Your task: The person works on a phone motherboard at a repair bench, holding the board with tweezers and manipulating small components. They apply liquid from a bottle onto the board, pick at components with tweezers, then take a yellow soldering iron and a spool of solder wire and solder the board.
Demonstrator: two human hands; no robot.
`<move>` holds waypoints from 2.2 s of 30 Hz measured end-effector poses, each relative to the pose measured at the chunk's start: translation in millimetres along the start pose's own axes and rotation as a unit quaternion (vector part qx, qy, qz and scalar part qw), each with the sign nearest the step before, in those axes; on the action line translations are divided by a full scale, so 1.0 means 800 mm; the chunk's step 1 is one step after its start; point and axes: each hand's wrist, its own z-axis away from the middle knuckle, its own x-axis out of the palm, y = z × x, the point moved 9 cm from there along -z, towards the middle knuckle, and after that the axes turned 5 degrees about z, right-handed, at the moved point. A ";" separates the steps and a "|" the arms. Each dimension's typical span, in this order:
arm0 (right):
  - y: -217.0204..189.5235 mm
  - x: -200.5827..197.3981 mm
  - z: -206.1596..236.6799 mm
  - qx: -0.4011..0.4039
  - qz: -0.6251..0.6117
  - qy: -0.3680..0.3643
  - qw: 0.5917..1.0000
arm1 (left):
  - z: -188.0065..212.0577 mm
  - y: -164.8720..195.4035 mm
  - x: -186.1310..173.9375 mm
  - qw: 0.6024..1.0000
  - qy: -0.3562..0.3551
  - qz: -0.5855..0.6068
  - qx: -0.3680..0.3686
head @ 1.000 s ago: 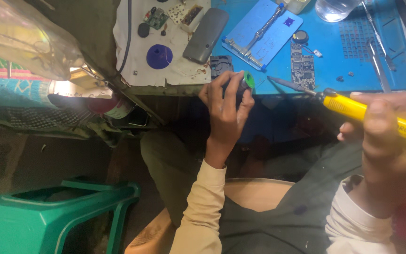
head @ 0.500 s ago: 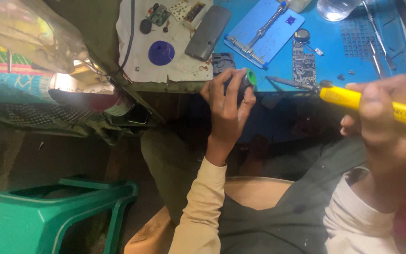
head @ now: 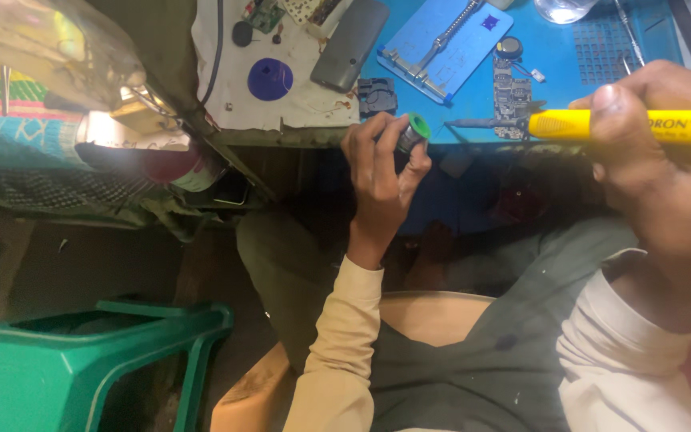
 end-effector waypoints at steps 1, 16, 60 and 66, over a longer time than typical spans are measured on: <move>-0.003 0.000 0.002 -0.025 0.002 0.009 1.000 | -0.001 0.001 -0.002 1.000 0.001 -0.002 -0.002; 0.243 -0.019 0.114 0.043 -0.204 0.241 0.948 | -0.014 0.006 -0.012 0.995 0.031 0.057 -0.075; 0.440 0.003 0.146 -0.023 -0.519 0.311 0.796 | 0.370 -0.012 0.096 0.769 -0.613 -0.086 -0.163; 0.393 0.007 0.124 0.135 -0.520 0.180 0.824 | 0.358 0.000 0.072 0.755 -0.617 -0.093 -0.201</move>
